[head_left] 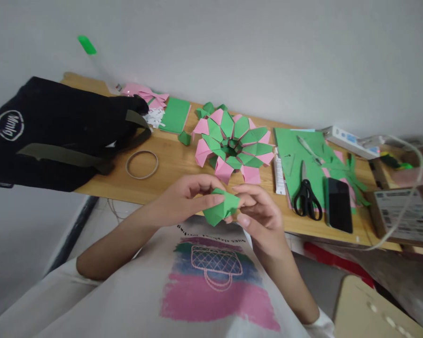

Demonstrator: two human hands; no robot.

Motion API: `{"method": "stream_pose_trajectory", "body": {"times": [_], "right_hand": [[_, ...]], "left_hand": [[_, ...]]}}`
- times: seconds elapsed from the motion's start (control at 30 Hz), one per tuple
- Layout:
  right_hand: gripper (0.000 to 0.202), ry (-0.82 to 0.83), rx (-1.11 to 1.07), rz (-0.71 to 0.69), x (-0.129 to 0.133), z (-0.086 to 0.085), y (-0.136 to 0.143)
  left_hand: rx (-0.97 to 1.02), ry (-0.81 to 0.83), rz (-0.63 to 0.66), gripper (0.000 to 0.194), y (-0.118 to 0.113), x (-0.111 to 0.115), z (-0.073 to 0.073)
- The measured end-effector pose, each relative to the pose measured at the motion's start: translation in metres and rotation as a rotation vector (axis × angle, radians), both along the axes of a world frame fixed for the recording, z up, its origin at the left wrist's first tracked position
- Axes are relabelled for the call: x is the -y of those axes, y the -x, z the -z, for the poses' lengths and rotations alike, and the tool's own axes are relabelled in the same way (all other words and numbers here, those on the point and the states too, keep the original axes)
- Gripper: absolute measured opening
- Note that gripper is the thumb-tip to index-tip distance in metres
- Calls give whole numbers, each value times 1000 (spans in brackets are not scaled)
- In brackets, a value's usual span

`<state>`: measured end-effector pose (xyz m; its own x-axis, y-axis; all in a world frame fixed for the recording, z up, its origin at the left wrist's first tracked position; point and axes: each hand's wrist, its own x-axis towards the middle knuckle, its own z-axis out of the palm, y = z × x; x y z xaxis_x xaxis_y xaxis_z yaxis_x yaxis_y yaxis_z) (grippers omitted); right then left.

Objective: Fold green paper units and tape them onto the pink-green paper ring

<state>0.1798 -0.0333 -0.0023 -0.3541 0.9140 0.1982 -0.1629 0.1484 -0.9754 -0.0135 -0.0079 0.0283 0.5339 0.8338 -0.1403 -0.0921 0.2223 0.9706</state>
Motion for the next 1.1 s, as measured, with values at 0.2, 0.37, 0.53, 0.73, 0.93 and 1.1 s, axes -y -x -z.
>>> {"method": "stream_pose_trajectory", "body": {"times": [0.2, 0.37, 0.53, 0.73, 0.93, 1.1], "right_hand": [[33, 34, 68, 80, -1, -3, 4], [30, 77, 60, 104, -4, -2, 7], [31, 68, 17, 17, -4, 1, 2], [23, -57, 8, -85, -6, 5, -5], [16, 16, -7, -60, -5, 9, -7], [7, 200, 16, 22, -8, 14, -3]], "left_hand": [[-130, -162, -8, 11, -1, 1, -1], [-182, -172, -52, 9, -4, 2, 1], [-6, 80, 1, 13, -3, -1, 7], [210, 292, 115, 12, -2, -5, 12], [176, 275, 120, 10, -2, -6, 14], [40, 244, 60, 20, 2, -5, 18]]}}
